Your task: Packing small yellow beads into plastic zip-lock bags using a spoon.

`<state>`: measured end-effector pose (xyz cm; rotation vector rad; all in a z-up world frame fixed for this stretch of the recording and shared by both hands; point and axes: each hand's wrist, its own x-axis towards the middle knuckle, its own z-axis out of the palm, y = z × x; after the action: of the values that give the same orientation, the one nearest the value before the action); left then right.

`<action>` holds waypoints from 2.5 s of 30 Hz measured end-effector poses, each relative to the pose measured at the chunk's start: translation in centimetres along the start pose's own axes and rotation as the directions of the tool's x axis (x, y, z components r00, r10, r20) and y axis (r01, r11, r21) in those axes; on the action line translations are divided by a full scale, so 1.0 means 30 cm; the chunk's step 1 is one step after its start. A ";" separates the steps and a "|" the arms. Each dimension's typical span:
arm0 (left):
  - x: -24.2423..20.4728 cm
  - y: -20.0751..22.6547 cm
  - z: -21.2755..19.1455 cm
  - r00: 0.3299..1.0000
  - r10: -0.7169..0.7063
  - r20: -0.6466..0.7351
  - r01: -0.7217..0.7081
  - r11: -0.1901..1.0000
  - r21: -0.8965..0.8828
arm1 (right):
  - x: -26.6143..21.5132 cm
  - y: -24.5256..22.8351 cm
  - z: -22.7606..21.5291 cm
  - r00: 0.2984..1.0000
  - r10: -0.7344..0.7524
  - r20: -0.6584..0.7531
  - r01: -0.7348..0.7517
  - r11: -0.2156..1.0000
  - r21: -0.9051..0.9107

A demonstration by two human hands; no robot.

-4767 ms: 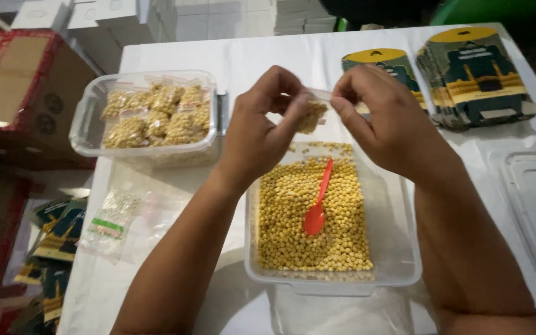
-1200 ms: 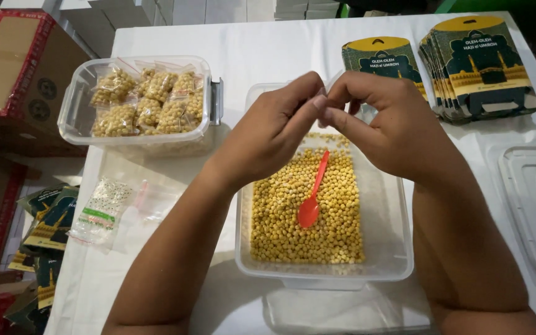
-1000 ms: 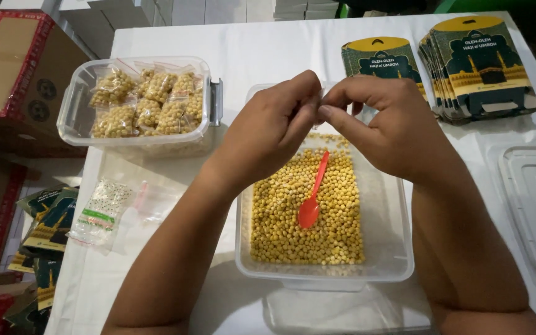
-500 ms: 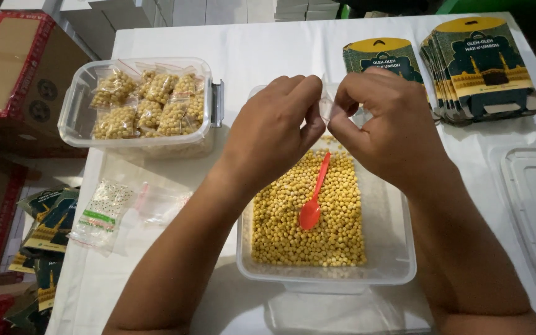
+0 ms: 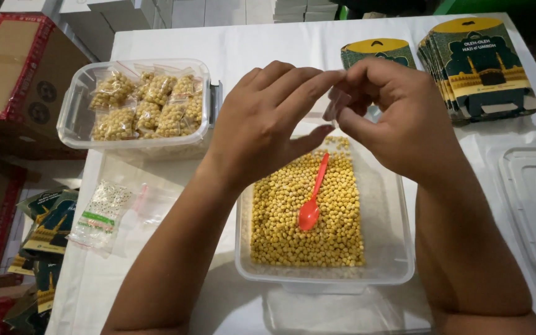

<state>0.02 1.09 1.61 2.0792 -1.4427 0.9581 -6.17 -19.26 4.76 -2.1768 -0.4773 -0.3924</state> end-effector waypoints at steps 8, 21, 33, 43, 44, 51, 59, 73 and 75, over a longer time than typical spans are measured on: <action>0.002 0.005 0.022 0.993 0.078 -0.086 -0.081 0.996 -0.026 | -0.004 0.023 0.001 1.000 0.006 -0.013 -0.006 1.000 -0.019; 0.000 0.019 0.029 0.999 0.004 -0.048 -0.002 0.999 0.037 | 0.000 0.039 0.029 0.993 0.003 -0.117 -0.012 0.997 -0.072; -0.006 0.015 0.047 0.993 -0.079 -0.084 0.065 0.985 -0.159 | 0.003 0.014 0.031 0.995 -0.041 -0.093 0.029 0.991 -0.131; -0.041 -0.037 0.120 0.920 -0.372 0.122 0.387 0.822 -0.418 | 0.015 0.018 -0.006 0.769 0.454 0.449 -0.185 0.831 -0.524; -0.044 -0.038 0.126 0.927 -0.359 0.114 0.372 0.832 -0.412 | 0.022 0.045 0.033 0.674 0.460 0.579 -0.062 0.816 -0.575; -0.065 -0.052 0.151 0.948 -0.306 0.084 0.314 0.869 -0.383 | 0.060 0.175 0.208 0.296 0.698 0.652 0.093 0.658 -0.747; -0.053 -0.043 0.135 0.946 -0.302 0.119 0.325 0.880 -0.348 | 0.056 0.057 0.230 0.312 0.756 0.576 -0.140 0.636 -0.759; -0.051 -0.040 0.128 0.948 -0.296 0.116 0.318 0.886 -0.338 | 0.068 0.073 0.214 0.098 0.688 0.719 0.479 0.600 -0.641; -0.054 -0.041 0.135 0.948 -0.300 0.110 0.320 0.883 -0.345 | 0.081 0.061 0.159 0.230 0.721 0.653 0.344 0.568 -0.748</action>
<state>2.01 -0.21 -2.25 1.9867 -1.1548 0.4726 -2.65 -16.00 1.78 -3.1656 -0.6667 1.4522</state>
